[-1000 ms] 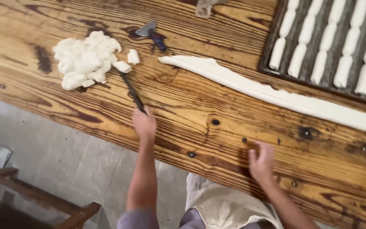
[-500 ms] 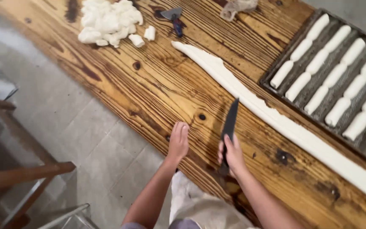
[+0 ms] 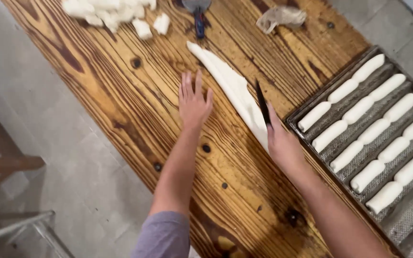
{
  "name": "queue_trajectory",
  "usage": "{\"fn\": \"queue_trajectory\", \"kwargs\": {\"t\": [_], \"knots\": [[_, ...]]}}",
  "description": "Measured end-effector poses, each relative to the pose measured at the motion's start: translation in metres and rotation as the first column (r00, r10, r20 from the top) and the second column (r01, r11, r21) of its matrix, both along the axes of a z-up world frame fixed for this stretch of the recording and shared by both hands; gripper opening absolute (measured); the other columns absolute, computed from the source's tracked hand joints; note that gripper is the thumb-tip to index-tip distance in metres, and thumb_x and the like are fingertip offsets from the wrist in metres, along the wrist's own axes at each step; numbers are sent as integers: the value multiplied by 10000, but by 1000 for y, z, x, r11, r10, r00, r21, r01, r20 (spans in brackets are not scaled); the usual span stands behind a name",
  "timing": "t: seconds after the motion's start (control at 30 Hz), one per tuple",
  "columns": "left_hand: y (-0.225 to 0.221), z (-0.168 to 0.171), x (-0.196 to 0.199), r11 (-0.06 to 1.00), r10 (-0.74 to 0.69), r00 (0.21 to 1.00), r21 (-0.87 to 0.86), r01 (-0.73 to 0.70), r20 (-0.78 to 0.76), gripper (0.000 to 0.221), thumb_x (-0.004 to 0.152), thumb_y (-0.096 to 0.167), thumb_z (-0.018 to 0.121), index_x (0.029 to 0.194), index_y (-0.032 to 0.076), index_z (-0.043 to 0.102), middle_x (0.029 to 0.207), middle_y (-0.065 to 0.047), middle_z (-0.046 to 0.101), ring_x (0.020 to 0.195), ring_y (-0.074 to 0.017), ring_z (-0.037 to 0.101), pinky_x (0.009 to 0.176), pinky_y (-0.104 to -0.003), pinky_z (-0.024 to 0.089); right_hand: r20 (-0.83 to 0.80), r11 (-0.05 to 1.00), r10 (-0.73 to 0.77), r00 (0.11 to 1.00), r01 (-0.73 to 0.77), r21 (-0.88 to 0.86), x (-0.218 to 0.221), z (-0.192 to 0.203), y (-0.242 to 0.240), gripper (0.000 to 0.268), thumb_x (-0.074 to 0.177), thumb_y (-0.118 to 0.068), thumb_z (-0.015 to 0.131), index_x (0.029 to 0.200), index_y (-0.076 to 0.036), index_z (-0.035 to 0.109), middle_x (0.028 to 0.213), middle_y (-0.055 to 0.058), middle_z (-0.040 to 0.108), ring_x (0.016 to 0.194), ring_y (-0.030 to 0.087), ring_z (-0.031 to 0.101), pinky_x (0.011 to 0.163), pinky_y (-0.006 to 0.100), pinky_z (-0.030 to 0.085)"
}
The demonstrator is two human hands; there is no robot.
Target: Cutting dough into strips, rolling them into long cylinders, and placing them on a baking tray
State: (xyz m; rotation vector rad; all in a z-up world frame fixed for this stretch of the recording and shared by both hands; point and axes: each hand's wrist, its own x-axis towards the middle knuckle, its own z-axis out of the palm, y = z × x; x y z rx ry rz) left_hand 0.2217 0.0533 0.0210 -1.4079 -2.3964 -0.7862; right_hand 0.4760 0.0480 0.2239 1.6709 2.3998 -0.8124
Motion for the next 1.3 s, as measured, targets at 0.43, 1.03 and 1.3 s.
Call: {"fn": "queue_trajectory", "kwargs": {"t": [0.43, 1.03, 1.3], "knots": [[65, 9, -43, 885, -140, 985, -432, 172, 105, 723, 1167, 477, 428, 1684, 116, 76, 1765, -46, 83, 1647, -194, 78, 1361, -383, 108, 263, 936, 339, 903, -296, -189, -171, -68, 144, 774, 1046, -86, 288, 1672, -450, 15, 1022, 376, 657, 849, 517, 668, 723, 615, 509], [73, -14, -50, 926, -216, 957, -270, 264, 193, 538, 1067, 439, 362, 1419, 49, 480, 1507, -223, 420, 1434, -398, 340, 1246, -521, 158, 457, 887, 363, 812, -151, -436, -78, -16, 83, 1027, 956, 152, 286, 1707, -464, -49, 947, 274, 637, 641, 333, 593, 561, 438, 467], [52, -28, -64, 940, -236, 876, -129, 315, 420, 612, 1146, 458, 356, 1646, 136, 212, 1712, -214, 148, 1603, -394, 94, 1340, -506, 104, 507, 844, 531, 678, -369, -390, 83, -42, 25, 1318, 723, 276, 465, 1691, -415, -102, 562, 47, 380, 474, 176, 347, 431, 384, 286]]}}
